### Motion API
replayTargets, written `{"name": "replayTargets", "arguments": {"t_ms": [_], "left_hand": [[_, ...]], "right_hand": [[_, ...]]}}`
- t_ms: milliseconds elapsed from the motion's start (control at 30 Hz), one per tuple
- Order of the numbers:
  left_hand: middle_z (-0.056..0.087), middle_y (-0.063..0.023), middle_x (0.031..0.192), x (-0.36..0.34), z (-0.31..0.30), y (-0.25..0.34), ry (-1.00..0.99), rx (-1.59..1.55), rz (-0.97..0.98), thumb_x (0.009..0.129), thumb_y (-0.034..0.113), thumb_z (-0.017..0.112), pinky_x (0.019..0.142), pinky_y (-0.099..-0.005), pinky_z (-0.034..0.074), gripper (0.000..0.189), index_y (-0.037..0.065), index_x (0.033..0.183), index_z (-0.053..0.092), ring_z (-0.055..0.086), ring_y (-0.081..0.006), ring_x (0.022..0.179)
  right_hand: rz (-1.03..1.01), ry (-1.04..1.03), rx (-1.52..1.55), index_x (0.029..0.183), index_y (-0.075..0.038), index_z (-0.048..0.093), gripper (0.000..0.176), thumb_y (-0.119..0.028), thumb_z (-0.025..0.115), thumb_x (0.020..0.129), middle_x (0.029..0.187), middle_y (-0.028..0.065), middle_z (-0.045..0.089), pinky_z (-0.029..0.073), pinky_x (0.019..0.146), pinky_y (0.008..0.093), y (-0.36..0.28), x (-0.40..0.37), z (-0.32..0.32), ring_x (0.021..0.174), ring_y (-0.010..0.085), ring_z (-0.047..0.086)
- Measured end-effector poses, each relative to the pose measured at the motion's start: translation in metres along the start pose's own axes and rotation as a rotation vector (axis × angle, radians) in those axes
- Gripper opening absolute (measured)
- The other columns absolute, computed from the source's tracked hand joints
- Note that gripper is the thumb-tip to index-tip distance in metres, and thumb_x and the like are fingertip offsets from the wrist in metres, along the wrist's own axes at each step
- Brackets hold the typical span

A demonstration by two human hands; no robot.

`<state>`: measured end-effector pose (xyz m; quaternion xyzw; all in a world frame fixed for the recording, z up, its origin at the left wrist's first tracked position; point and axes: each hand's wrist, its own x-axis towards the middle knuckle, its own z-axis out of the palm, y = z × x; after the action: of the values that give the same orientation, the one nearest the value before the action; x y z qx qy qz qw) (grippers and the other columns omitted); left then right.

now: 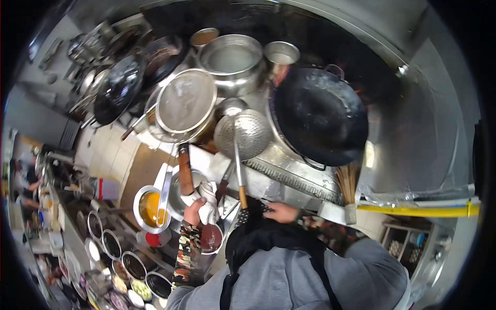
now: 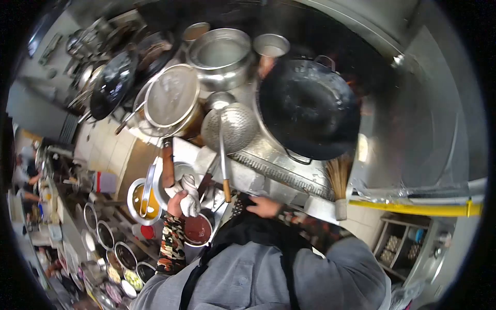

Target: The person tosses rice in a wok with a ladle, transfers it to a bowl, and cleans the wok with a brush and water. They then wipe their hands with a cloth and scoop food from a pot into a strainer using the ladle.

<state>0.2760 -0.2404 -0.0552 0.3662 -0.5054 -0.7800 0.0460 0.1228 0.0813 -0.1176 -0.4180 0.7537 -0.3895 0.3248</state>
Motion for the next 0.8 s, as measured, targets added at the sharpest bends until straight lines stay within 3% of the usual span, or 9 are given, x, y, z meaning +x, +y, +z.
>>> {"name": "replayTargets", "arguments": {"t_ms": [33,100,133,300,367,533,667,733,800], "left_hand": [[0.065,-0.0131,0.083,-0.021,-0.006,0.001,0.055,0.006,0.048,0.081,0.021,0.054,0.068,-0.0329,0.052,0.03,-0.005,0.095,0.06,0.064,-0.0231,0.073],[0.064,-0.0124,0.089,-0.064,-0.019,-0.011,0.131,-0.075,0.075,0.082,0.019,0.054,0.07,-0.0328,0.051,0.032,-0.005,0.103,0.056,0.064,-0.0227,0.077],[0.065,-0.0122,0.089,-0.093,-0.005,-0.008,0.139,-0.269,0.058,0.084,0.019,0.054,0.071,-0.0343,0.052,0.032,-0.004,0.107,0.057,0.064,-0.0233,0.078],[0.06,-0.0191,0.104,-0.196,-0.002,-0.052,0.062,-0.485,-0.273,0.085,0.027,0.051,0.084,-0.0436,0.05,0.047,0.0,0.122,0.046,0.062,-0.0317,0.093],[0.057,-0.0221,0.113,-0.229,0.01,-0.058,-0.027,-0.484,-0.335,0.084,0.029,0.05,0.093,-0.0438,0.045,0.053,0.0,0.128,0.042,0.058,-0.0337,0.103],[0.051,-0.0255,0.123,-0.291,0.027,-0.068,-0.071,-0.489,-0.221,0.085,0.032,0.049,0.102,-0.0432,0.038,0.059,0.001,0.133,0.037,0.052,-0.0354,0.113],[0.047,-0.0257,0.127,-0.324,0.033,-0.078,0.001,-0.542,-0.189,0.085,0.033,0.051,0.102,-0.0458,0.037,0.058,0.005,0.134,0.037,0.046,-0.0375,0.119],[0.051,-0.0239,0.123,-0.33,0.038,-0.085,0.009,-0.524,-0.145,0.084,0.036,0.052,0.099,-0.048,0.038,0.059,0.003,0.132,0.039,0.048,-0.039,0.116],[0.051,-0.0229,0.122,-0.336,0.037,-0.092,-0.025,-0.523,-0.088,0.083,0.036,0.052,0.101,-0.0501,0.036,0.062,0.001,0.132,0.039,0.047,-0.041,0.117]], "right_hand": [[0.48,-0.408,0.031,0.116,-0.003,0.055,0.044,-0.037,0.055,0.089,0.11,0.0203,0.06,0.045,0.089,0.0368,-0.007,-0.015,-0.026,0.1,0.0315,0.058],[0.248,-0.376,-0.287,0.111,-0.006,0.058,0.036,-0.034,0.049,0.091,0.099,0.0215,0.061,0.047,0.084,0.04,0.113,-0.088,0.011,0.093,0.0357,0.059],[0.477,-0.512,-0.155,0.116,-0.006,0.054,0.047,-0.041,0.052,0.085,0.098,0.0211,0.061,0.046,0.086,0.0409,0.125,-0.109,0.007,0.093,0.0352,0.058],[0.588,-0.071,-0.668,0.119,-0.001,0.052,0.063,-0.048,0.057,0.076,0.1,0.0244,0.06,0.048,0.082,0.0471,0.168,-0.177,0.058,0.098,0.0398,0.058],[0.874,-0.138,-0.586,0.138,0.002,0.03,0.065,-0.036,0.044,0.086,0.139,0.0248,0.034,0.027,0.104,0.0492,0.137,-0.172,0.055,0.128,0.0384,0.035],[0.506,-0.267,-0.307,0.12,0.003,0.049,0.045,-0.025,0.046,0.084,0.124,0.0191,0.05,0.039,0.094,0.0499,0.138,-0.157,0.082,0.121,0.0334,0.044],[0.16,0.236,-0.957,0.135,0.001,0.034,0.062,-0.025,0.052,0.081,0.144,0.0169,0.029,0.021,0.106,0.0538,0.103,-0.165,0.073,0.134,0.0316,0.028],[0.798,-0.181,-0.517,0.144,0.002,0.01,0.084,-0.02,0.056,0.076,0.152,0.0131,0.007,0.012,0.111,0.0511,0.058,-0.152,0.055,0.14,0.0318,0.011],[0.832,-0.294,-0.592,0.144,0.0,-0.001,0.098,-0.025,0.061,0.073,0.152,0.0118,-0.005,0.018,0.11,0.0506,0.068,-0.134,0.061,0.14,0.0276,0.013]]}}
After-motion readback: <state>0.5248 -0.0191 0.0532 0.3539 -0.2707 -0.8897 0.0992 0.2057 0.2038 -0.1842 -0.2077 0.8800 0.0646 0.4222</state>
